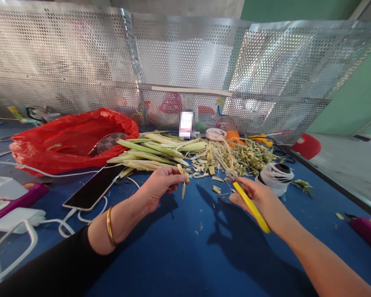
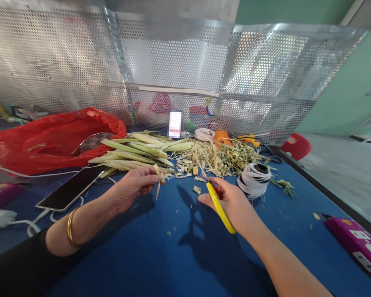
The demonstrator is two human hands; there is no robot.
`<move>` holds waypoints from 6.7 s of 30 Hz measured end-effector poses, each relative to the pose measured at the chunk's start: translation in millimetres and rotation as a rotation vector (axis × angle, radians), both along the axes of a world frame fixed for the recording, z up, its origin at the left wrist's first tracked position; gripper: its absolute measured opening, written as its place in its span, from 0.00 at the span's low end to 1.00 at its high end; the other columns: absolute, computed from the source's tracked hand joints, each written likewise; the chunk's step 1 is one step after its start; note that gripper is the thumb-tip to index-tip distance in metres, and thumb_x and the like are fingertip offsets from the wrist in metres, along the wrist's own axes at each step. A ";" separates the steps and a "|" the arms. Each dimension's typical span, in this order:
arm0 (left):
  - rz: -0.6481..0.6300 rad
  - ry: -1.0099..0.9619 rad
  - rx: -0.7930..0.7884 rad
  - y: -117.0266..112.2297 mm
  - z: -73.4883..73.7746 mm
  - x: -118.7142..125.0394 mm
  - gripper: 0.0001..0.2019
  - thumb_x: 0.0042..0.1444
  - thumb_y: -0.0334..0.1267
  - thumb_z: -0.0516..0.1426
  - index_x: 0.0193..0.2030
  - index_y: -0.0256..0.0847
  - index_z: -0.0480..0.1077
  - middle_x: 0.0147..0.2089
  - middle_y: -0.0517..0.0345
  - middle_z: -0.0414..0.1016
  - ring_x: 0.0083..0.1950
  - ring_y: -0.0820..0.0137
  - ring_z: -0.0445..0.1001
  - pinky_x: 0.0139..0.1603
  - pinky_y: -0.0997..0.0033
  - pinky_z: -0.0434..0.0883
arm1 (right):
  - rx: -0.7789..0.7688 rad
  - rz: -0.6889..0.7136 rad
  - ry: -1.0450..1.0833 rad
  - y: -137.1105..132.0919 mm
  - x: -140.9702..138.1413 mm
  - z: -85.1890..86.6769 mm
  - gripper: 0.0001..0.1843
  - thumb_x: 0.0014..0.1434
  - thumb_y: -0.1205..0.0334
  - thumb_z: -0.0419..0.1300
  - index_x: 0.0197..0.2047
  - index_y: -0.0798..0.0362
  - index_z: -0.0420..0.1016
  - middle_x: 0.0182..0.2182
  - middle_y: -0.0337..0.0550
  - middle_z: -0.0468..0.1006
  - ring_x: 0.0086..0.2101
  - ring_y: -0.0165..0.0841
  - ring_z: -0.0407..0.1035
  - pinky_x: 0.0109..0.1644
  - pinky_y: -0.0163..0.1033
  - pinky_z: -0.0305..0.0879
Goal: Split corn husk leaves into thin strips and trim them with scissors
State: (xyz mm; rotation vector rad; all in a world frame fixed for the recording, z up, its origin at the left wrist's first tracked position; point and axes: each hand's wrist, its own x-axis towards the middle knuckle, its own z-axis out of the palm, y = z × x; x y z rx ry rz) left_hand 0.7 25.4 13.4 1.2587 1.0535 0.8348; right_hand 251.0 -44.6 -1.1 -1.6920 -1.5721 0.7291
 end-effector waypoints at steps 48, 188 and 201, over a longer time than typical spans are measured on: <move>0.001 0.021 -0.015 -8.3 -7.1 8.1 0.11 0.40 0.43 0.65 0.29 0.37 0.80 0.23 0.61 0.72 0.22 0.79 0.60 0.24 0.77 0.55 | 0.082 0.379 -0.320 -17.9 -17.0 13.1 0.25 0.58 0.49 0.60 0.56 0.50 0.71 0.29 0.38 0.73 0.27 0.30 0.66 0.33 0.33 0.67; 0.180 -0.530 -0.260 -10.4 -11.7 9.9 0.05 0.50 0.27 0.62 0.30 0.38 0.70 0.30 0.62 0.71 0.30 0.78 0.72 0.36 0.79 0.72 | 0.174 0.210 -0.380 -20.8 -31.5 -8.0 0.26 0.55 0.50 0.61 0.56 0.48 0.70 0.43 0.47 0.78 0.38 0.39 0.75 0.40 0.41 0.74; 0.116 -0.571 -0.329 -17.5 -11.6 13.5 0.06 0.48 0.26 0.62 0.30 0.38 0.70 0.29 0.61 0.73 0.29 0.78 0.72 0.36 0.78 0.71 | 0.221 0.242 -0.364 -23.1 -32.5 -5.7 0.25 0.60 0.50 0.55 0.59 0.49 0.67 0.38 0.46 0.77 0.32 0.36 0.74 0.38 0.41 0.74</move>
